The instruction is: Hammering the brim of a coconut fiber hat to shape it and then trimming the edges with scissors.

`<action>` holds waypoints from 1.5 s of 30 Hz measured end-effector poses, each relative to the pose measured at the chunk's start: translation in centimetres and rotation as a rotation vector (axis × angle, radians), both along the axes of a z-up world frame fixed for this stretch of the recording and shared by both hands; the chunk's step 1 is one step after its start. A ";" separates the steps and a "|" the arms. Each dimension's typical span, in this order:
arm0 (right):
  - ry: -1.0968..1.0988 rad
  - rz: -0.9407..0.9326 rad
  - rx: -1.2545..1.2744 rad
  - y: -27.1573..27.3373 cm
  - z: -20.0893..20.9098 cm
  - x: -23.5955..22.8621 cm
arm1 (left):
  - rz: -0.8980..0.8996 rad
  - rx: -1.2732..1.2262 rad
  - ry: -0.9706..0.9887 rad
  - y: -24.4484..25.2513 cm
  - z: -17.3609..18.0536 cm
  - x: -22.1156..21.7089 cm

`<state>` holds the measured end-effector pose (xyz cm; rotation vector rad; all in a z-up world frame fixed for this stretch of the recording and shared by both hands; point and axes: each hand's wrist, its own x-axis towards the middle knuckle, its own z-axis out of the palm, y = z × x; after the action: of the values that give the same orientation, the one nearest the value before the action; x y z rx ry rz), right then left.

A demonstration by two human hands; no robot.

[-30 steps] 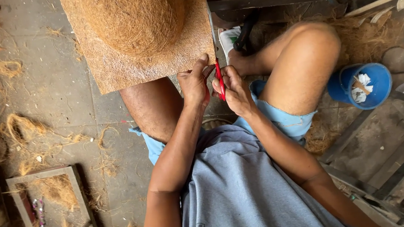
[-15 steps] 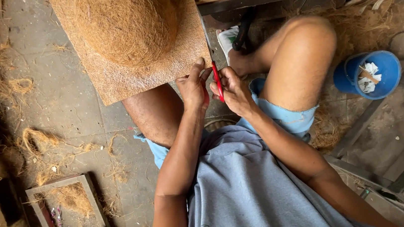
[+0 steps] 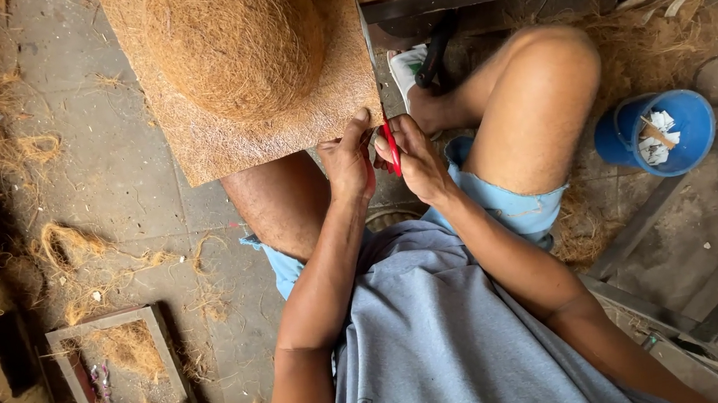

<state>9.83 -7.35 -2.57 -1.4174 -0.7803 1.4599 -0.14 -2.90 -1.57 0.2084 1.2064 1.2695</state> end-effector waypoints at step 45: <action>0.018 0.010 -0.005 -1.1 -5.8 1.1 | 0.012 -0.009 -0.012 0.6 2.8 0.1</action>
<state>10.92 -8.40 -8.39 -1.4039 -0.7737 1.4817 -0.08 -2.29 1.23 0.1865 1.2046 1.2739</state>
